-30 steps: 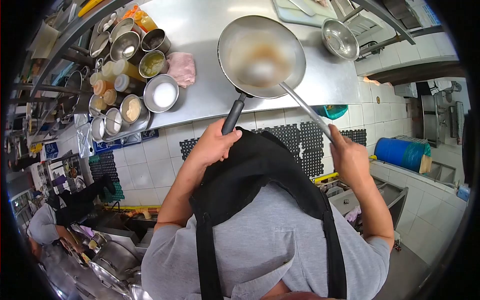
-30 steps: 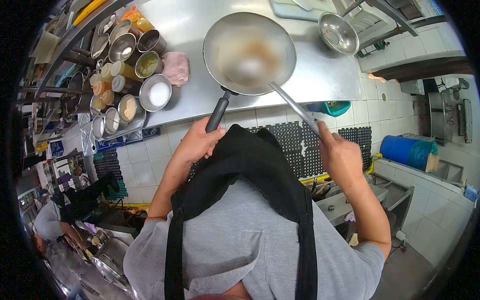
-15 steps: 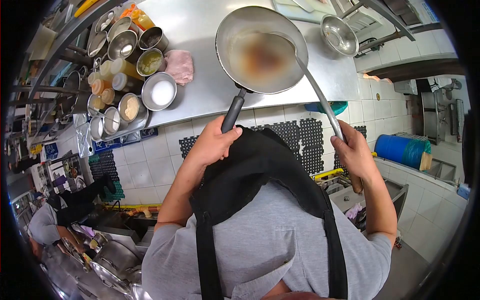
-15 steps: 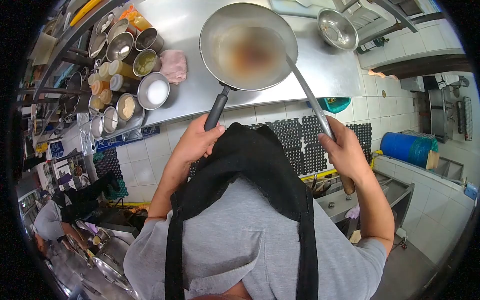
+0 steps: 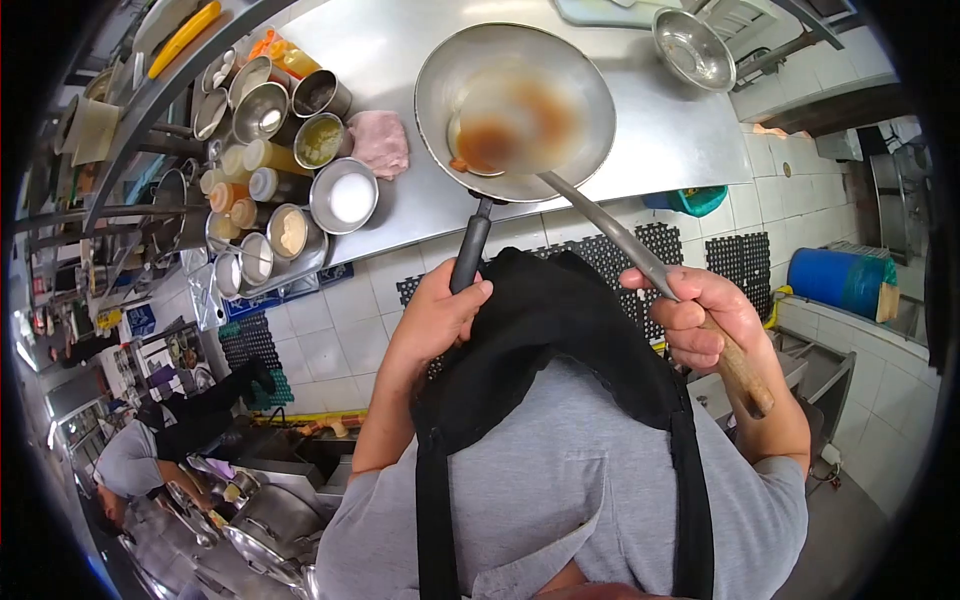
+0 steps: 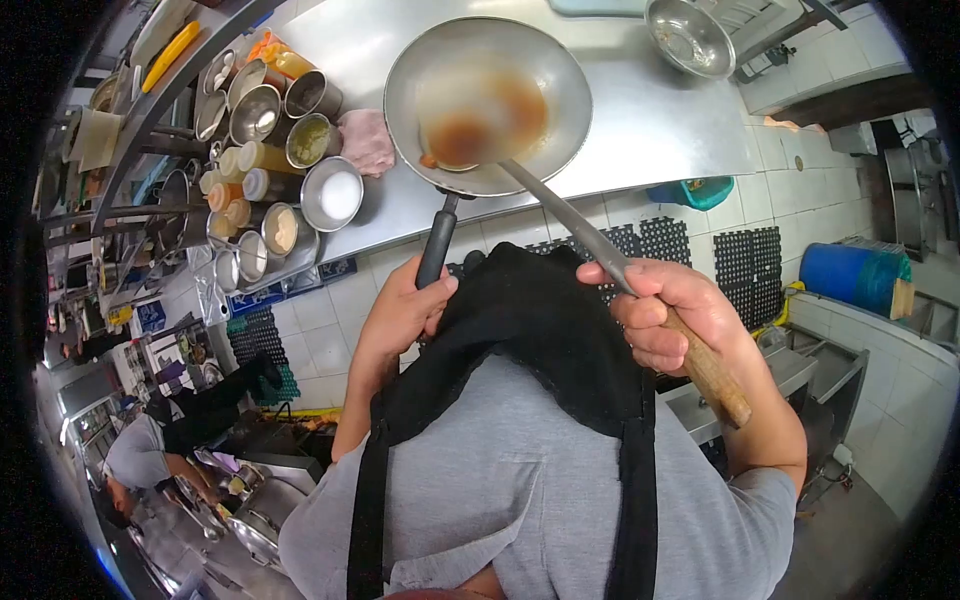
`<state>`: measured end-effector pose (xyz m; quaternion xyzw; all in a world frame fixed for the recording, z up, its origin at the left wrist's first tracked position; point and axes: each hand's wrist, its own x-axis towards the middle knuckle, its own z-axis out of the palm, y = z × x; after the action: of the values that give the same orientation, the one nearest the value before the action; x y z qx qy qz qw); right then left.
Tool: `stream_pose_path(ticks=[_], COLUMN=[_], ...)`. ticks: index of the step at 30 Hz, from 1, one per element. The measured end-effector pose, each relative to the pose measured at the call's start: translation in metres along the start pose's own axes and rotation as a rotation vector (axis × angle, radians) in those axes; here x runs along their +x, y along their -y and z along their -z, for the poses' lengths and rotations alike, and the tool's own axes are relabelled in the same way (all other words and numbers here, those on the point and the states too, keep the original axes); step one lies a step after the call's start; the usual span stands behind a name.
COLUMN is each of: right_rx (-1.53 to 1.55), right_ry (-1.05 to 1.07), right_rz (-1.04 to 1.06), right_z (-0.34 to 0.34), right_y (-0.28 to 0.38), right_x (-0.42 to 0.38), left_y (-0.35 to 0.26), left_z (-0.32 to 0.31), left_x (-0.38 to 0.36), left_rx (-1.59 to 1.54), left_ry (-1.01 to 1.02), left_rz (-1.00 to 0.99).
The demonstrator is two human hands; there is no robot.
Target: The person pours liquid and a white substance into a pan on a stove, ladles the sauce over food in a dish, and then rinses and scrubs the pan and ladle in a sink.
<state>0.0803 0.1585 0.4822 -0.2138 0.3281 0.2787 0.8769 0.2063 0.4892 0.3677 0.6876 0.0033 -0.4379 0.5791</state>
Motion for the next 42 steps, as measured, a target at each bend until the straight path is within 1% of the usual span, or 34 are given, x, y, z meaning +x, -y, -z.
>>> stream_pose_path(ticks=[2, 4, 6, 7, 9, 13, 15, 16, 18, 21, 26, 27, 29, 30, 32, 34, 36, 38, 40, 42], right_rx=[-0.105, -0.133, -0.241, -0.248, -0.457, -0.485, -0.322, -0.325, -0.227, -0.23, -0.221, -0.2, -0.18, -0.184, -0.175, -0.216, -0.244, -0.286, -0.37, -0.42], right_ry=[0.019, 0.026, -0.004, -0.001, -0.048, -0.033, 0.022, 0.024, 0.028, 0.069, 0.098, 0.118, 0.189, 0.184, 0.118, 0.126, -0.083, -0.114, -0.224, -0.24], right_rz=[0.013, 0.015, 0.039, 0.034, 0.075, 0.043, 0.003, -0.005, -0.036, 0.008, 0.075, 0.103, 0.136, 0.14, 0.208, 0.248, 0.285, 0.3, 0.325, 0.336], right_z=[-0.009, -0.019, -0.026, -0.028, -0.031, -0.035, -0.037, -0.039, -0.041, -0.044, -0.047, -0.047, -0.043, -0.04, -0.031, -0.022, -0.02, -0.011, -0.007, 0.006], right_y=[-0.001, 0.001, 0.004, 0.004, 0.005, 0.006, 0.008, 0.01, 0.012, 0.012, 0.024, 0.027, 0.036, 0.04, 0.048, 0.056, 0.063, 0.071, 0.076, 0.081], right_x=[0.002, 0.004, 0.008, 0.01, 0.015, 0.015, 0.012, 0.012, 0.013, 0.015, 0.014, 0.016, 0.025, 0.031, 0.045, 0.063, 0.081, 0.101, 0.118, 0.131], left_y=[0.003, 0.001, 0.001, 0.002, 0.006, 0.012, 0.014, 0.014, 0.015, 0.018, 0.025, 0.026, 0.029, 0.03, 0.031, 0.035, 0.038, 0.039, 0.041, 0.046], left_z=[0.007, 0.01, 0.014, 0.016, 0.019, 0.025, 0.027, 0.028, 0.031, 0.035, 0.041, 0.041, 0.041, 0.041, 0.041, 0.041, 0.042, 0.042, 0.041, 0.041], left_x=[-0.005, -0.01, -0.012, -0.012, -0.012, -0.011, -0.014, -0.016, -0.019, -0.026, -0.031, -0.032, -0.034, -0.036, -0.039, -0.04, -0.04, -0.041, -0.042, -0.042], left_rx=[-0.046, -0.045, -0.047, -0.062, -0.087, -0.122, -0.132, -0.126, -0.119, -0.162, -0.182, -0.186, -0.209, -0.221, -0.239, -0.25, -0.253, -0.255, -0.261, -0.261], left_ry=[0.017, 0.001, -0.014, -0.014, -0.026, -0.049, -0.066, -0.078, -0.087, -0.084, -0.152, -0.141, -0.196, -0.226, -0.224, -0.262, -0.274, -0.289, -0.301, -0.292], left_rz=[0.013, 0.008, 0.002, -0.003, -0.008, -0.017, -0.026, -0.036, -0.044, -0.044, -0.043, -0.048, -0.024, -0.01, -0.015, -0.024, -0.019, -0.013, 0.012, 0.0])
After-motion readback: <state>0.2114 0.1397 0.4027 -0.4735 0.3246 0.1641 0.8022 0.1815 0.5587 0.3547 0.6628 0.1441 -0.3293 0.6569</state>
